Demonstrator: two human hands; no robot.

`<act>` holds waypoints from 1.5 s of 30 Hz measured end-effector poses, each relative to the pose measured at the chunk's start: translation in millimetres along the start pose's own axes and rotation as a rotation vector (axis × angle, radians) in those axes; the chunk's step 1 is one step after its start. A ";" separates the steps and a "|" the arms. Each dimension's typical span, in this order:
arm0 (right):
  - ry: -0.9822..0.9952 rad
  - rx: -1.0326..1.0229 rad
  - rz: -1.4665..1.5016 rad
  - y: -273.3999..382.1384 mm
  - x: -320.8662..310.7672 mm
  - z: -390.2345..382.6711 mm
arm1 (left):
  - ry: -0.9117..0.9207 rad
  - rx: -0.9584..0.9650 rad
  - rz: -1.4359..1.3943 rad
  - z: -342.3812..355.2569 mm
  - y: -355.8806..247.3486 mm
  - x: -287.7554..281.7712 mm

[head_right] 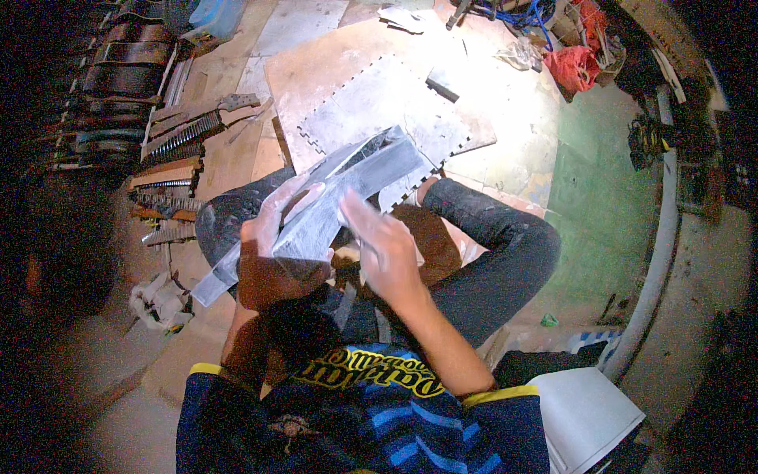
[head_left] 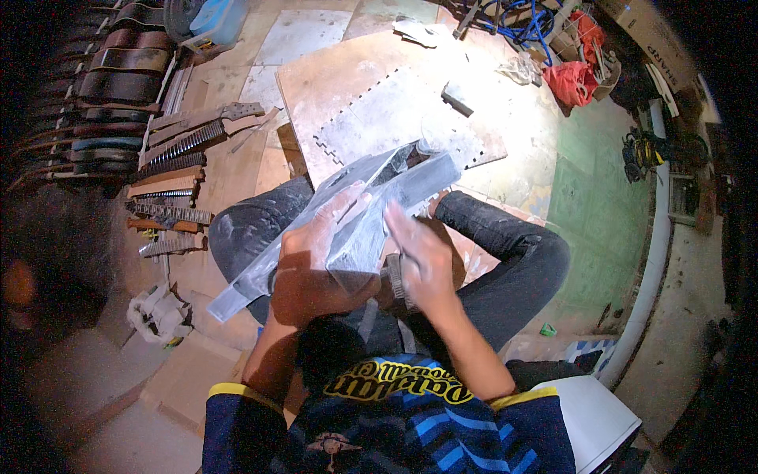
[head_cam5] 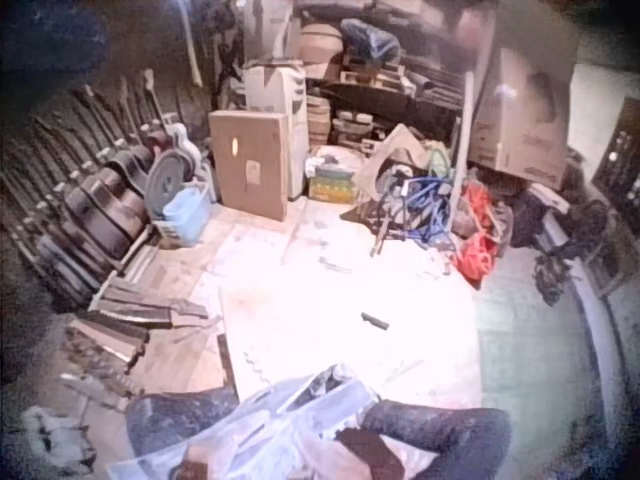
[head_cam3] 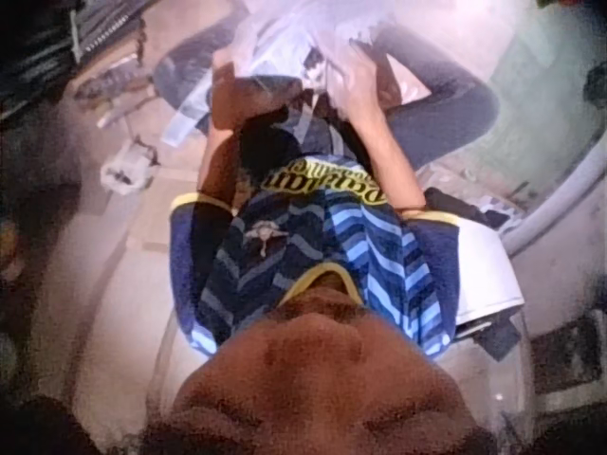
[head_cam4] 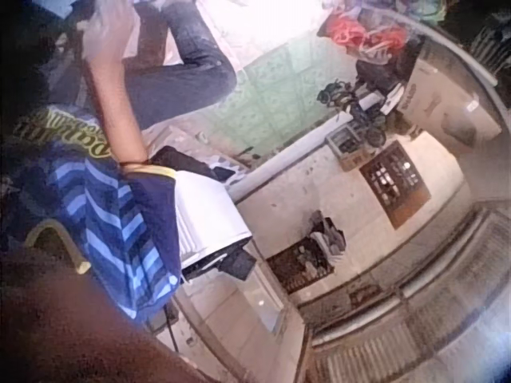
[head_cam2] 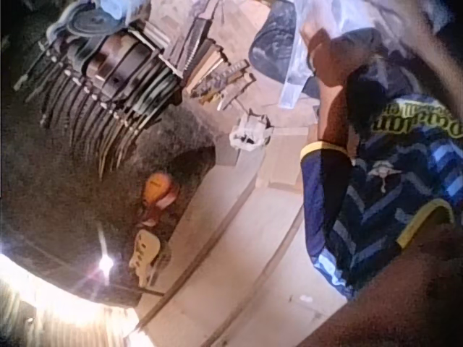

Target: The person sands the surfaces and edges of a guitar body by hand using a piece of sandpaper.

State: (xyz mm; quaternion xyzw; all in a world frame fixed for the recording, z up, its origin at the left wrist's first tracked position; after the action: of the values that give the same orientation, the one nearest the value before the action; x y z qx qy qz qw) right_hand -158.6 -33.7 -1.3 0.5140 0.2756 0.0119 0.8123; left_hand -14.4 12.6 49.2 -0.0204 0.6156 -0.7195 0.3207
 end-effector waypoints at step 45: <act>-0.063 0.058 0.092 4.4 11.1 20.6 | -0.036 0.084 0.138 8.1 7.1 -8.9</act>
State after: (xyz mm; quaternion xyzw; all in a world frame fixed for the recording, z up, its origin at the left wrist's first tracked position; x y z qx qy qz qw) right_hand -138.6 -45.3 4.1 0.5497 0.2261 0.0252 0.8038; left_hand -0.8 9.6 48.0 0.0224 0.5788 -0.7205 0.3812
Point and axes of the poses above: each hand's wrist, its own z-axis towards the middle knuckle, its own x-axis out of the palm, y = z × x, the point moved 10 cm from there along z, towards the middle knuckle, and after that the axes turned 13 degrees about -y, right-handed, at the moved point
